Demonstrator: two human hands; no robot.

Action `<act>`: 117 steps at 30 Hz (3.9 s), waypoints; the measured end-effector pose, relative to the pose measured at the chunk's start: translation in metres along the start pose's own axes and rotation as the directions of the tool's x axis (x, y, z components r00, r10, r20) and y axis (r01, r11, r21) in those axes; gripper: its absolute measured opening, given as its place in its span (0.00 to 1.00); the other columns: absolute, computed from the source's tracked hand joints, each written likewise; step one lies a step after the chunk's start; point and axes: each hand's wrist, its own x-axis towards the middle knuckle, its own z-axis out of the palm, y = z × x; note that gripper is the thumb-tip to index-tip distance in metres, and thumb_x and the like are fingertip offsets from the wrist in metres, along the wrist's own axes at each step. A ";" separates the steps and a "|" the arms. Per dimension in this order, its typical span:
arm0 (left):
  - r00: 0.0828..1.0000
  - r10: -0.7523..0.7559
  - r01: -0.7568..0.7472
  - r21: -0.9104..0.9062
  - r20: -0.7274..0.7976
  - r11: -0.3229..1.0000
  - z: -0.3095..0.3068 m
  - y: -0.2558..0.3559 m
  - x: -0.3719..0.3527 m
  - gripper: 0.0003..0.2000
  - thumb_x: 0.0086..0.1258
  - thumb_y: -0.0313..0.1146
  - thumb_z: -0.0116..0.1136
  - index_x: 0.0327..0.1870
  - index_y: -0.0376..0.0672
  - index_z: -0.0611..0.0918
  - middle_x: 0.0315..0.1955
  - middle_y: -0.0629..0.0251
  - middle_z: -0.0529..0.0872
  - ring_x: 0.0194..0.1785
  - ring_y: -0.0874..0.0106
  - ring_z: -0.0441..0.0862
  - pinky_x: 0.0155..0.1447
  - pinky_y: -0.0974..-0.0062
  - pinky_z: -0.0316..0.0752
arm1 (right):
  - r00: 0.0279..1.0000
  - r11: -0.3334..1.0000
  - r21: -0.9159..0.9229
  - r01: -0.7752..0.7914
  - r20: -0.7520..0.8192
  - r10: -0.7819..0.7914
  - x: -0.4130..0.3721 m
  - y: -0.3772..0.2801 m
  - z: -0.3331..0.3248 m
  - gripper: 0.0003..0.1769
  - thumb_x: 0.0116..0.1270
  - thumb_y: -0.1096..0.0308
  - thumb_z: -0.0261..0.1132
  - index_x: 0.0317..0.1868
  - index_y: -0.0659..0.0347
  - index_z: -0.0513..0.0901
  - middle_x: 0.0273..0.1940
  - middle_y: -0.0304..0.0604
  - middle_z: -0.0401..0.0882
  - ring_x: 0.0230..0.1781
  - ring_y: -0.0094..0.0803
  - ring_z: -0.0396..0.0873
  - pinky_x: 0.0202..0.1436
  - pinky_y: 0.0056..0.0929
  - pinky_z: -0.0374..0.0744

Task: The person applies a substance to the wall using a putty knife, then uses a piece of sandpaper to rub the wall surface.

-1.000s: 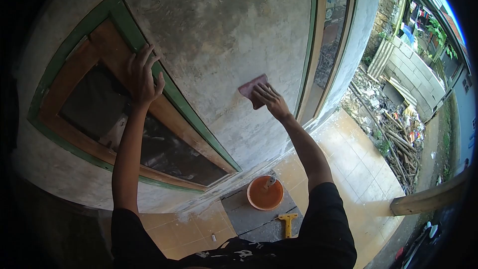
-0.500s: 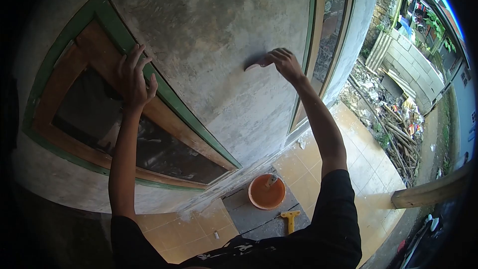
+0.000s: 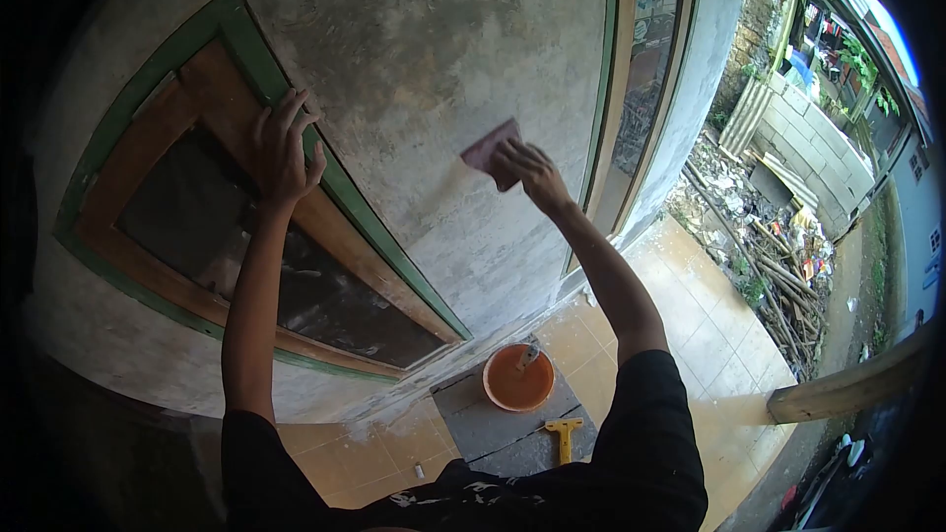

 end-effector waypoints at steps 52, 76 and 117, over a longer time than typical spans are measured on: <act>0.091 0.021 0.937 -0.078 0.996 -0.340 -0.106 0.433 -0.323 0.27 0.77 0.44 0.47 0.69 0.34 0.67 0.66 0.50 0.72 0.69 0.62 0.67 0.71 0.71 0.59 | 0.307 0.663 -0.200 -0.722 0.766 0.565 -0.287 -0.261 0.058 0.13 0.62 0.66 0.63 0.33 0.72 0.84 0.35 0.65 0.83 0.39 0.56 0.84 0.40 0.48 0.83; -0.045 0.098 0.898 0.083 0.994 -0.433 -0.156 0.381 -0.354 0.29 0.78 0.48 0.46 0.73 0.39 0.61 0.64 0.55 0.74 0.62 0.64 0.76 0.65 0.70 0.67 | 0.427 0.332 0.281 -0.900 0.423 0.799 -0.247 -0.239 -0.095 0.11 0.57 0.68 0.64 0.33 0.70 0.84 0.25 0.48 0.84 0.27 0.37 0.85 0.33 0.34 0.83; 0.547 -0.456 0.811 -0.580 0.702 0.079 -0.165 0.077 -0.137 0.27 0.73 0.35 0.55 0.71 0.42 0.65 0.70 0.56 0.67 0.67 0.62 0.72 0.70 0.64 0.64 | 0.879 0.801 0.529 -0.280 -0.195 0.436 0.281 -0.151 -0.072 0.13 0.59 0.66 0.71 0.29 0.70 0.83 0.18 0.39 0.77 0.19 0.19 0.69 0.23 0.28 0.69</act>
